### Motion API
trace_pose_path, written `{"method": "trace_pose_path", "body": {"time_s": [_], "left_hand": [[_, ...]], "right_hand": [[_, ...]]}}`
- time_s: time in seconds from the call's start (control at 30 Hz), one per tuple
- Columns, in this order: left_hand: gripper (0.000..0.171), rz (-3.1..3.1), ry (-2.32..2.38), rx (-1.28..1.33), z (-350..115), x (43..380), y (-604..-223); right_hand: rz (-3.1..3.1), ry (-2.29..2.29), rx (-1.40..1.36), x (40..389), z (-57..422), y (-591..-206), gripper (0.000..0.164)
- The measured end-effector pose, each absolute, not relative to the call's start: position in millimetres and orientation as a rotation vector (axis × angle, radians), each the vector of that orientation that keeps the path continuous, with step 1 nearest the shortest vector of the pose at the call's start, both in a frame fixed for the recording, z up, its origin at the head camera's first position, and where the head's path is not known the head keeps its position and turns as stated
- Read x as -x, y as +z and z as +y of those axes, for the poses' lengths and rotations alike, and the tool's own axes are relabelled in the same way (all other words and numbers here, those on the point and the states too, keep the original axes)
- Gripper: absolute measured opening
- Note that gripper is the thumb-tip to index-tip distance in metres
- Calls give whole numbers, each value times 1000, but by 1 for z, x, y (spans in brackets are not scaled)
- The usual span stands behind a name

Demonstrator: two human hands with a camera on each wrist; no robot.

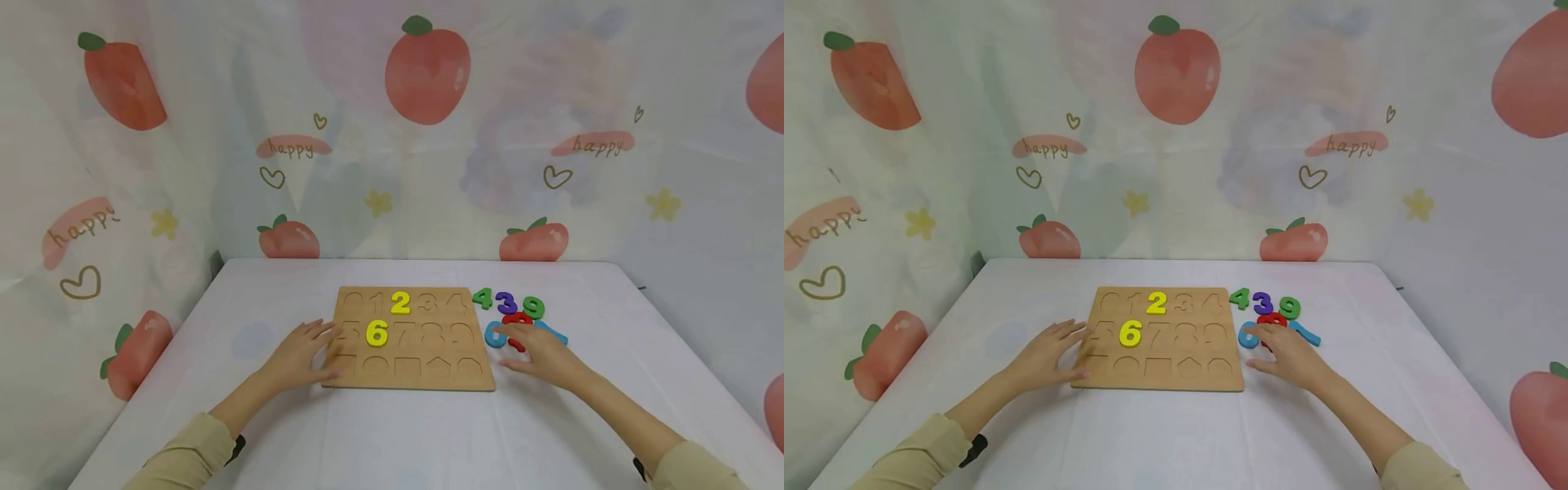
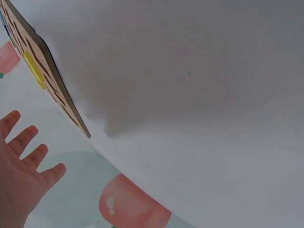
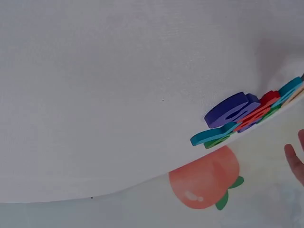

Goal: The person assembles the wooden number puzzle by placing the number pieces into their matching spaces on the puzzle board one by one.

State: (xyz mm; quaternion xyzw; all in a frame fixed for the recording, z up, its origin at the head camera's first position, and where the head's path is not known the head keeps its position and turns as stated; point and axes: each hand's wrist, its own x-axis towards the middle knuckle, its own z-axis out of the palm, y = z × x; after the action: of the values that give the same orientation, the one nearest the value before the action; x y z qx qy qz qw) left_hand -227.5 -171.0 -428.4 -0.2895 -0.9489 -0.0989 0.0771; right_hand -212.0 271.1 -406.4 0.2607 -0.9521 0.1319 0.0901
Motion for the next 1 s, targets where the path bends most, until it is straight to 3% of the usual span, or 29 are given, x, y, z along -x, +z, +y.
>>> {"method": "trace_pose_path", "body": {"time_s": [1.0], "left_hand": [[97,-3159,-363,778,-189,260,-437]], "right_hand": [[-2966,409,-586,248,280,-415,70]]}}
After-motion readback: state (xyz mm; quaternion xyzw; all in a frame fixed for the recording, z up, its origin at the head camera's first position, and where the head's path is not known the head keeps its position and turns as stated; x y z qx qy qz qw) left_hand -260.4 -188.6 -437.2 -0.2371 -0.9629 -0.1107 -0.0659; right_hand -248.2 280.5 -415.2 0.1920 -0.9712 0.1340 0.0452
